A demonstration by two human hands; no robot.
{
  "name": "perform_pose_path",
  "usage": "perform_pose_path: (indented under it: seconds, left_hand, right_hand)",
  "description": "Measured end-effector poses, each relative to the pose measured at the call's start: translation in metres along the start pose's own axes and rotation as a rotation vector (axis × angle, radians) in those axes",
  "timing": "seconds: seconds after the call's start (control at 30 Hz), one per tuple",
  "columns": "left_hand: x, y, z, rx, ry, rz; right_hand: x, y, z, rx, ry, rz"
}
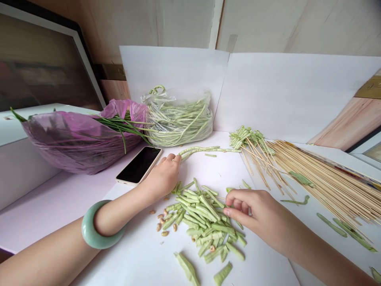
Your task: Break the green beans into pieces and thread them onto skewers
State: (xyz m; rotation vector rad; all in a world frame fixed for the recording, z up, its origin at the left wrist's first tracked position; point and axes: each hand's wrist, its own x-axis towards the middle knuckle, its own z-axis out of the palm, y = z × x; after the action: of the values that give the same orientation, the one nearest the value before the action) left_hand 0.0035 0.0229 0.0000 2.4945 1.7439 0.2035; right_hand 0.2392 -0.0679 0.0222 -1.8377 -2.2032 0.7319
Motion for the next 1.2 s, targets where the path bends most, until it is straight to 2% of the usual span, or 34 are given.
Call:
perform_pose_path:
  seconds: [0.4, 0.73, 0.83, 0.97, 1.07, 1.2]
  left_hand:
    - [0.001, 0.004, -0.004, 0.016, -0.061, -0.068]
    - [-0.007, 0.013, -0.014, -0.216, 0.169, 0.008]
    - [-0.008, 0.014, -0.015, -0.297, 0.215, 0.066]
    - [-0.009, 0.016, -0.017, -0.395, 0.237, 0.180]
    - [-0.010, 0.018, -0.018, -0.454, 0.212, 0.343]
    - [-0.014, 0.018, -0.017, -0.487, 0.110, 0.610]
  right_hand:
    - [0.000, 0.000, 0.001, 0.008, 0.009, -0.012]
    - [0.002, 0.006, 0.001, 0.127, 0.062, -0.001]
    - [0.006, 0.012, 0.001, 0.261, 0.094, 0.024]
    - [0.015, 0.017, -0.003, 0.569, 0.124, 0.082]
    - [0.021, 0.019, -0.006, 0.861, 0.133, 0.128]
    - [0.030, 0.024, -0.004, 1.209, 0.182, 0.180]
